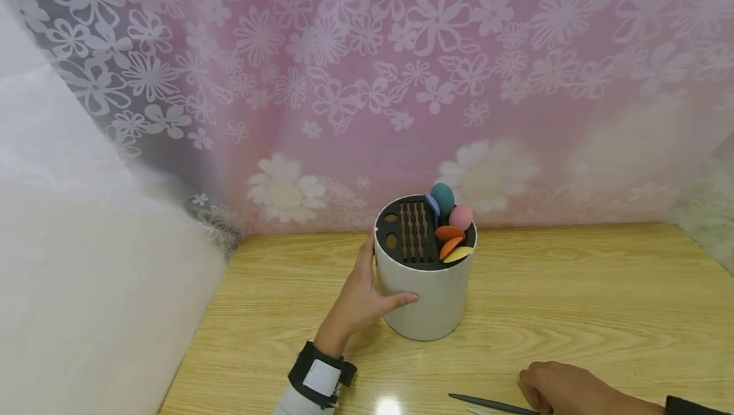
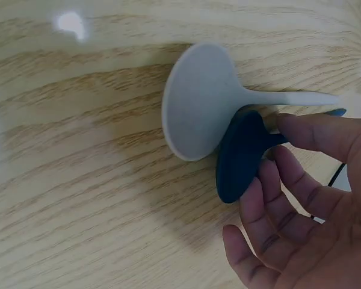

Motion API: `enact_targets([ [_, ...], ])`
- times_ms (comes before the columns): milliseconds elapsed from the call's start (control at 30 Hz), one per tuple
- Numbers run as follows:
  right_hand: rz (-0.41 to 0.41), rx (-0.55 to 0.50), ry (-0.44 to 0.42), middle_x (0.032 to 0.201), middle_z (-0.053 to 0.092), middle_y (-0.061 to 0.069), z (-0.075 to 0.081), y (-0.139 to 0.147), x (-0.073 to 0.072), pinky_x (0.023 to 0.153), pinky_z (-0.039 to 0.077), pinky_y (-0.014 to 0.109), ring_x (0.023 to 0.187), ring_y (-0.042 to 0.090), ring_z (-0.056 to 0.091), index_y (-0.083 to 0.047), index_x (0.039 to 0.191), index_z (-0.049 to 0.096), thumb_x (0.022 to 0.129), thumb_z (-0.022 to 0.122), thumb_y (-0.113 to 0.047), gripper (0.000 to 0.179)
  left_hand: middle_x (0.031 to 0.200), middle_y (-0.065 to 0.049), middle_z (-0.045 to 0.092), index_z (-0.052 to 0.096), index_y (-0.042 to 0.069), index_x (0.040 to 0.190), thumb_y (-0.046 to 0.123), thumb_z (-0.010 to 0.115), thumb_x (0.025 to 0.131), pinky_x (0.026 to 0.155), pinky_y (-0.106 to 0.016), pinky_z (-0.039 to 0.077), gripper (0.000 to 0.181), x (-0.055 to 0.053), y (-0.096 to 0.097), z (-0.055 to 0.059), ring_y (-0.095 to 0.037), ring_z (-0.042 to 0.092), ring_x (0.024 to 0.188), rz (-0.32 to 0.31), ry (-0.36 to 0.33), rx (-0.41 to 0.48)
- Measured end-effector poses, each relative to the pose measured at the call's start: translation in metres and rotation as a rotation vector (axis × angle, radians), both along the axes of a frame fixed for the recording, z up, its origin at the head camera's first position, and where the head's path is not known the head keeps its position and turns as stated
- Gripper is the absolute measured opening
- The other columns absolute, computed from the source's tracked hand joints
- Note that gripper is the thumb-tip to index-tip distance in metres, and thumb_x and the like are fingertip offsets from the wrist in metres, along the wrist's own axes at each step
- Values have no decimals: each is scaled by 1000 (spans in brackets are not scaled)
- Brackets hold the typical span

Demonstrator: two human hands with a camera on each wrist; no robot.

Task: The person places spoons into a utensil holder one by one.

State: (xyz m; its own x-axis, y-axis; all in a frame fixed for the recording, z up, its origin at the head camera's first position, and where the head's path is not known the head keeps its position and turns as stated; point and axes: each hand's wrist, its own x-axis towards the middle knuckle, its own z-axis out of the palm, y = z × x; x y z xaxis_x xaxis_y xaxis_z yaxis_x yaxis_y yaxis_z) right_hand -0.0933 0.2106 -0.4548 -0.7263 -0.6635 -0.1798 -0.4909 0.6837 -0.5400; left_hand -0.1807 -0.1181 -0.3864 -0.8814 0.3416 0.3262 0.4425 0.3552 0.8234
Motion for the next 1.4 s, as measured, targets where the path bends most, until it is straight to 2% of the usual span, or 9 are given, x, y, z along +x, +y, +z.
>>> enact_targets([
  [133,2,12,36,62,40,-18,-2,-4,1,43,36,19,53,-2,34,-25,64,50,69,72,-41,28,147,-1,19,3,32,144,38,80,62,101,-59,28,112,0,1,0,-14,23,127,1,2,2],
  [400,-39,12,-47,58,44,-18,1,-11,4,43,38,20,52,-1,38,-24,63,53,67,74,-26,21,148,0,16,1,32,144,37,79,63,100,-59,28,113,0,2,0,-14,21,128,-16,-4,0],
  [600,-21,-4,-11,60,46,-19,5,-11,4,41,39,19,50,-2,40,-23,65,54,69,67,-6,21,148,0,18,2,31,144,37,80,63,100,-59,29,113,1,3,-1,-14,22,128,-21,-1,11],
  [700,-22,-15,5,60,47,-19,11,-12,3,42,40,19,51,-3,41,-22,68,55,72,67,-8,20,148,-2,18,1,32,144,37,80,62,100,-58,29,114,2,3,-1,-15,22,128,-5,-9,0],
  [833,-35,-26,22,59,47,-19,25,-13,0,43,41,20,50,-3,41,-23,70,57,74,66,-8,17,149,-3,15,-1,32,144,37,80,63,100,-59,29,115,3,3,-1,-17,22,128,4,-15,-8],
  [967,-61,-44,18,62,52,-17,46,-8,-9,45,43,21,52,-1,43,-21,74,58,77,64,-8,15,149,-2,17,0,32,144,37,80,62,100,-59,29,115,1,2,-3,-16,22,128,-8,-5,11],
  [1200,-114,-100,3,66,57,-11,86,0,-25,49,46,25,57,3,50,-19,77,53,83,61,-15,10,147,9,16,-1,39,142,53,77,57,99,-56,32,116,-14,1,-26,-11,23,127,36,6,-26],
  [1300,-138,-107,-9,67,58,-11,96,0,-28,50,46,25,58,5,52,-19,77,54,84,60,-20,10,146,11,16,-1,40,142,56,76,56,98,-56,32,116,-18,0,-33,-11,23,127,44,14,-32],
  [1400,-150,-117,1,68,60,-12,102,0,-28,50,47,26,58,5,53,-20,76,57,86,59,-23,10,147,10,16,-1,39,143,57,75,56,98,-57,33,116,-19,0,-35,-12,23,127,46,16,-29],
])
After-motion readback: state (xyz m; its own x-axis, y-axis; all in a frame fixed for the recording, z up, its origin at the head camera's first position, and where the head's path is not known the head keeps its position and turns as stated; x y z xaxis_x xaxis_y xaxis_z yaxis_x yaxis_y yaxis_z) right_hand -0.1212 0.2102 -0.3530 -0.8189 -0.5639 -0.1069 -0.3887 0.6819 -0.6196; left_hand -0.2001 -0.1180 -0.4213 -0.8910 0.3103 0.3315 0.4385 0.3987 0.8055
